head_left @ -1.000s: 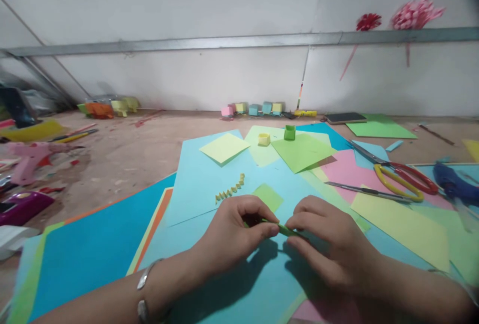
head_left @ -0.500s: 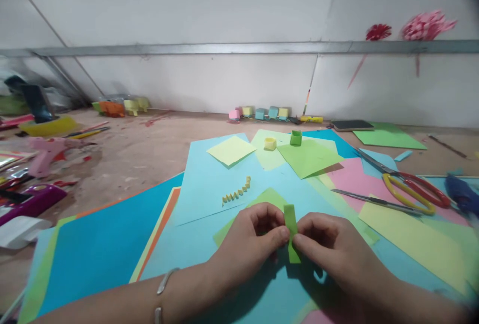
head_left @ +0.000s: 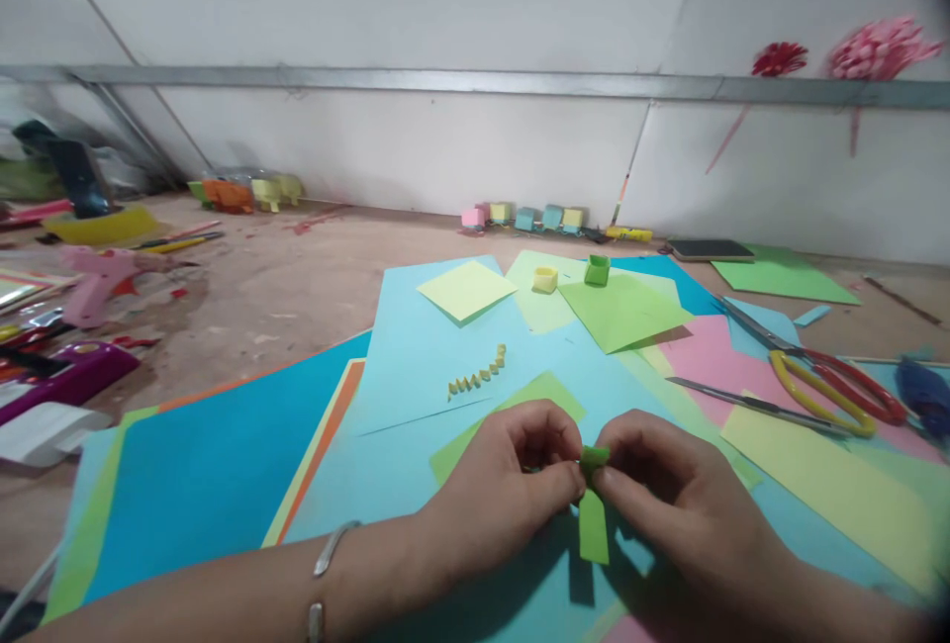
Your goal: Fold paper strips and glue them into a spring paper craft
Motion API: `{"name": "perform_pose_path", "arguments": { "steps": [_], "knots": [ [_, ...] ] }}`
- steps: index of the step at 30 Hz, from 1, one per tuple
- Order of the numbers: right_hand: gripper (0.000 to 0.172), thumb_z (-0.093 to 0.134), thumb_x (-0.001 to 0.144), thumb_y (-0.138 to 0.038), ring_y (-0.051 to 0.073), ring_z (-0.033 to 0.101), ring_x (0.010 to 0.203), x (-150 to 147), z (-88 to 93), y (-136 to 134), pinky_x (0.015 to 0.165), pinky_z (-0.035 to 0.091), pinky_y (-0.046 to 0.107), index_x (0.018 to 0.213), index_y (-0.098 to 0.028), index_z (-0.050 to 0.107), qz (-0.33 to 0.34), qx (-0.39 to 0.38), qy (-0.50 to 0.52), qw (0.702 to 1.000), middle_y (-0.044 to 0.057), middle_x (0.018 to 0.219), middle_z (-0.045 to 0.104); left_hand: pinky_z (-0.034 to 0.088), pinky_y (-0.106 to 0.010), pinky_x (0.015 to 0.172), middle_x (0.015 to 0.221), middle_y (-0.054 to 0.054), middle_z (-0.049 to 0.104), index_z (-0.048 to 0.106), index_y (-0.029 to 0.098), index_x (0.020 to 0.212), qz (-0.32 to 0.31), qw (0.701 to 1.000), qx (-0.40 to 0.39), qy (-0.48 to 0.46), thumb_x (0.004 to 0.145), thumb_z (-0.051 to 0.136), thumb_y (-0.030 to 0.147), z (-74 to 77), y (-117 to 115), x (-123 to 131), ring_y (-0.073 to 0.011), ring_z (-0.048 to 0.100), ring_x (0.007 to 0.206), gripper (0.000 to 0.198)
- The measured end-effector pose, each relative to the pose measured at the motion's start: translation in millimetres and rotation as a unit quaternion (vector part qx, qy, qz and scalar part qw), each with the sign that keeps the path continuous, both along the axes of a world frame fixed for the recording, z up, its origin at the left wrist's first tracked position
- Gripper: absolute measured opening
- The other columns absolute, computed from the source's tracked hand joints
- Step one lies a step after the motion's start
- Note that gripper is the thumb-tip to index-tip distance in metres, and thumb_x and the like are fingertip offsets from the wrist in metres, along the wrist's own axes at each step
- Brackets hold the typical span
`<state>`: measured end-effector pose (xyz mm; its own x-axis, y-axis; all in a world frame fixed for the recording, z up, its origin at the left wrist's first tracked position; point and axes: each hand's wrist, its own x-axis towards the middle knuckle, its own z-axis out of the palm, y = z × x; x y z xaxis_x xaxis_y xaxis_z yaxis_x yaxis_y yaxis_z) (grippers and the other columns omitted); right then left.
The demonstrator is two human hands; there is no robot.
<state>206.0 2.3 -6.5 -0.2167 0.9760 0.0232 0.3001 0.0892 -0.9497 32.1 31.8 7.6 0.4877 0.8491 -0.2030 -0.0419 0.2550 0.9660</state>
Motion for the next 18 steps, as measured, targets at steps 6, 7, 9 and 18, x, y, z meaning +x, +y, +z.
{"name": "perform_pose_path", "arguments": {
  "steps": [6,7,9,18],
  "knots": [
    [0.010,0.058,0.086,-0.026,0.011,0.048,0.063,3.8,-0.8,-0.5,0.058,0.040,0.023,0.077,-0.021,0.057,0.025,-0.011,0.031,0.999,-0.003,0.067,0.053,0.028,-0.016,0.039,0.048,0.008,0.047,0.056,0.016,0.066,0.005,0.999,-0.036,-0.014,0.060,0.058,0.015,0.8,-0.8,1.2,-0.0042,0.039,0.041,0.007],
    [0.010,0.058,0.086,-0.026,0.011,0.049,0.063,4.3,-1.3,-0.4,0.058,0.041,0.023,0.077,-0.021,0.058,0.032,-0.017,0.048,0.998,-0.003,0.068,0.054,0.029,-0.016,0.038,0.047,0.009,0.046,0.056,0.017,0.066,0.003,0.999,-0.044,-0.018,0.059,0.058,0.016,1.2,-0.8,1.4,-0.0041,0.039,0.040,0.007],
    [0.009,0.060,0.086,-0.026,0.012,0.051,0.065,4.8,-2.9,-0.4,0.060,0.042,0.024,0.079,-0.021,0.061,0.038,-0.031,0.089,0.995,-0.002,0.071,0.058,0.031,-0.016,0.037,0.046,0.009,0.047,0.056,0.017,0.067,-0.002,0.998,-0.056,-0.028,0.060,0.058,0.016,1.9,-0.6,1.2,-0.0044,0.040,0.038,0.008],
    [0.004,0.069,0.077,-0.025,0.013,0.056,0.064,5.5,-2.9,3.7,0.059,0.045,0.024,0.075,-0.022,0.071,0.029,-0.057,0.151,0.986,0.000,0.069,0.063,0.033,-0.014,0.036,0.046,0.009,0.049,0.057,0.017,0.068,0.006,0.996,-0.071,-0.047,0.059,0.055,0.014,-0.4,0.1,0.3,-0.0041,0.043,0.035,0.010]
  ]
}}
